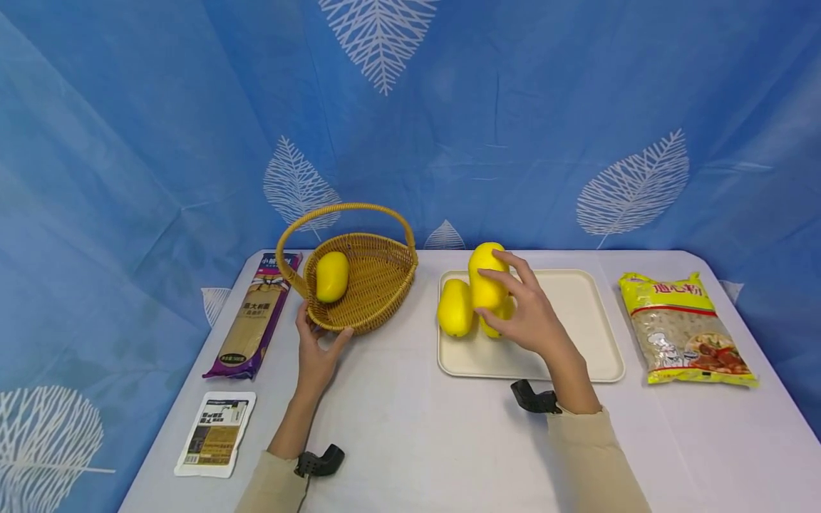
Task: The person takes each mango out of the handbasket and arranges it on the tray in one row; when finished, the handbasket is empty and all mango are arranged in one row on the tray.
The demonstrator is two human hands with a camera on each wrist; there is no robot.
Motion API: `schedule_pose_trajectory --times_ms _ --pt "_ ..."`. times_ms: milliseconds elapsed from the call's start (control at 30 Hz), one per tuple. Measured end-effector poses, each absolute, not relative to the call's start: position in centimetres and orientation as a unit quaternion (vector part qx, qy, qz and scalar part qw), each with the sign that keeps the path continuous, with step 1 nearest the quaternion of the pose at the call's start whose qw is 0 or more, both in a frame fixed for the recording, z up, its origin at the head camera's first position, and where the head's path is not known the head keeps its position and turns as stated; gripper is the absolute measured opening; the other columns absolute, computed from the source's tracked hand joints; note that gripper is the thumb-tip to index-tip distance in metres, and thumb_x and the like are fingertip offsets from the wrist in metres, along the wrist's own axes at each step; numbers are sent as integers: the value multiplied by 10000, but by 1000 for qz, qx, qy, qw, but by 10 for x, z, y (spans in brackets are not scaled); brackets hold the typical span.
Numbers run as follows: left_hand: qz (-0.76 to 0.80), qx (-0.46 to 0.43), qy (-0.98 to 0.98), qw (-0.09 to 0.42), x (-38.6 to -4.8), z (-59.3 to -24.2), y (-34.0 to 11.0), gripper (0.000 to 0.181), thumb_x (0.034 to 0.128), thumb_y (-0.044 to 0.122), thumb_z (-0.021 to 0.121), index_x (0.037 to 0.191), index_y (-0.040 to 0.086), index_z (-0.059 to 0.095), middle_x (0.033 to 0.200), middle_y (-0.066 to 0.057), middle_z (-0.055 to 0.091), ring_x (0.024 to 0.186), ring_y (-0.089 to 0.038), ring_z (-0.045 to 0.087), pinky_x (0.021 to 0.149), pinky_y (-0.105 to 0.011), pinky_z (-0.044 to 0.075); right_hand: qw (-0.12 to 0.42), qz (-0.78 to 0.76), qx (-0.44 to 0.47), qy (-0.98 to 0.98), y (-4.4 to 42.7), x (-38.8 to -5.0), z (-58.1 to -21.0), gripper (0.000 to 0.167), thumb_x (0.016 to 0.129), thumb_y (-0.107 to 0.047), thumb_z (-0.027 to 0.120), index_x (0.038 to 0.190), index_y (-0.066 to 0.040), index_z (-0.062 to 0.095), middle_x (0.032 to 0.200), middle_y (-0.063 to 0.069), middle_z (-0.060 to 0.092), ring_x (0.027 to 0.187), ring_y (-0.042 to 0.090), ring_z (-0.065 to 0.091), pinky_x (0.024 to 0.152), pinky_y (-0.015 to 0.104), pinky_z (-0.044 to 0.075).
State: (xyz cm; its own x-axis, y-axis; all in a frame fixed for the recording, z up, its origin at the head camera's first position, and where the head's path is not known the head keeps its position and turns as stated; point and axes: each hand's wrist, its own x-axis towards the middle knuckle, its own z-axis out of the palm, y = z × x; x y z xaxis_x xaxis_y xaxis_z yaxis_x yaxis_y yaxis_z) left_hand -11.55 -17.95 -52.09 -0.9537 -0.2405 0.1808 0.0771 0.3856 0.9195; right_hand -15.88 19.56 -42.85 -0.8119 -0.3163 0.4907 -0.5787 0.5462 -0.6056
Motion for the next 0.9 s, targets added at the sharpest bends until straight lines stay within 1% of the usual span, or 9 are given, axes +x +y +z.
schedule_pose_trajectory --times_ms 33,67,100,200,433,600,700,867,900 --pt "-552 50 -820 144 -116 -521 -179 983 860 354 755 1555 319 61 1574 -52 255 1341 -246 377 1081 -451 363 166 403 257 -863 201 -158 -430 623 692 20 839 1272 -57 626 1513 150 372 1322 399 422 955 31 343" --pt "-552 49 -820 144 -116 -520 -179 983 861 348 755 1556 315 61 1573 -53 256 1340 -247 378 1081 -450 363 168 405 255 -862 205 -157 -432 627 687 35 836 1271 -52 626 1512 157 373 1303 404 435 925 18 352" --pt "-551 48 -820 145 -116 -520 -179 983 861 343 755 1557 311 61 1573 -55 257 1340 -248 379 1081 -448 364 170 406 251 -862 210 -156 -433 631 682 48 833 1270 -49 627 1511 159 372 1284 407 449 894 9 360" --pt "-549 47 -822 146 -116 -519 -179 983 863 331 754 1559 298 60 1576 -61 252 1339 -251 380 1080 -445 364 173 404 235 -867 223 -154 -438 637 678 59 831 1271 -55 628 1509 156 374 1262 408 454 861 6 367" --pt "-549 47 -822 143 -116 -518 -178 986 861 342 754 1558 302 59 1573 -67 256 1330 -255 386 1074 -443 366 161 404 201 -878 246 -152 -448 642 684 84 815 1282 -31 610 1508 187 353 1264 446 417 852 -7 342" --pt "-548 48 -822 146 -117 -519 -180 990 858 327 761 1556 308 60 1568 -64 262 1335 -254 382 1072 -447 366 145 395 171 -891 258 -154 -452 639 703 56 810 1298 -40 596 1518 171 339 1292 445 393 845 -24 311" --pt "-550 46 -821 145 -117 -519 -180 992 857 318 763 1556 311 59 1564 -70 265 1337 -256 379 1073 -451 362 129 392 164 -896 262 -155 -455 633 720 39 807 1308 -31 585 1515 184 334 1287 453 393 832 -25 311" --pt "-549 54 -822 140 -117 -518 -180 989 858 347 758 1555 324 56 1578 -54 250 1347 -245 373 1081 -443 360 102 392 179 -897 265 -157 -462 612 743 27 797 1312 -4 571 1505 228 331 1272 483 393 793 15 341" --pt "-549 55 -822 140 -117 -518 -180 989 857 356 758 1553 331 57 1577 -50 252 1345 -244 373 1082 -443 360 97 395 185 -895 266 -158 -464 609 744 31 794 1309 5 568 1500 241 331 1268 492 390 784 38 352"
